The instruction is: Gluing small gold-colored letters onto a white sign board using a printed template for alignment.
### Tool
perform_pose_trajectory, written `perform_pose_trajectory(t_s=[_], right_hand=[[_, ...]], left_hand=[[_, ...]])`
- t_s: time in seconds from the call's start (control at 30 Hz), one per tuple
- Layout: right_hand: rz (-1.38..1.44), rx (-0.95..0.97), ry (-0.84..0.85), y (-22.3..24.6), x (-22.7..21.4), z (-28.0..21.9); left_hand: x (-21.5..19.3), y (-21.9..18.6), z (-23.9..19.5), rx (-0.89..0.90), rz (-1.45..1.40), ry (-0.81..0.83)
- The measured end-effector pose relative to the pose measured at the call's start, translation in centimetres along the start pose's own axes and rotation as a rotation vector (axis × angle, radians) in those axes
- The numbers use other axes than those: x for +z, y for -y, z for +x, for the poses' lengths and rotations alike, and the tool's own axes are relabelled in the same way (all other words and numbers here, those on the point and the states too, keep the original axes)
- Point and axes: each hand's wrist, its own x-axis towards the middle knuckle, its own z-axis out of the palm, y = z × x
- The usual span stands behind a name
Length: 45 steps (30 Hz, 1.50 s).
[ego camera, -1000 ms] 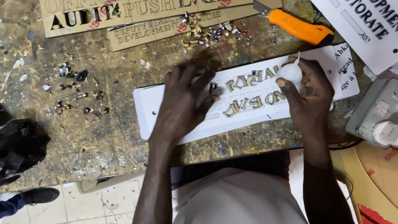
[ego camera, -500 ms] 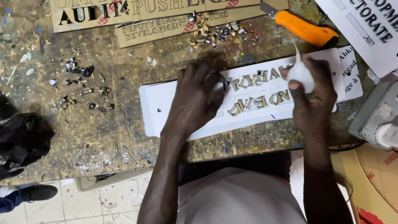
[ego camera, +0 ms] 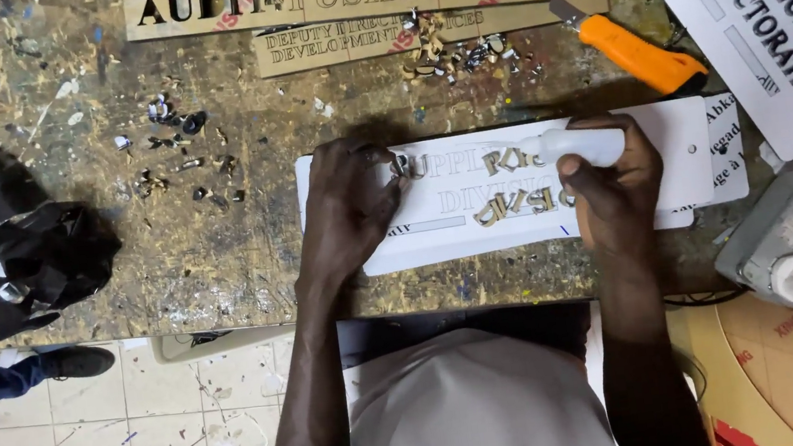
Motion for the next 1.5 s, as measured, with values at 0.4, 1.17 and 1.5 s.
perform_pose_trajectory(t_s=[0.4, 1.17, 1.5], right_hand=[[-0.246, -0.075, 0.023, 2.2, 2.9, -1.1], [-0.346, -0.233, 0.073, 0.6, 2.9, -0.7], [-0.373, -0.233, 0.101, 0.1, 2.5, -0.9]], left_hand=[[-1.1, -1.1, -0.3, -0.008, -0.123, -0.036], [0.3, -1.2, 0.0, -0.198, -0.290, -0.125], [0.1, 0.2, -0.5, -0.137, -0.266, -0.097]])
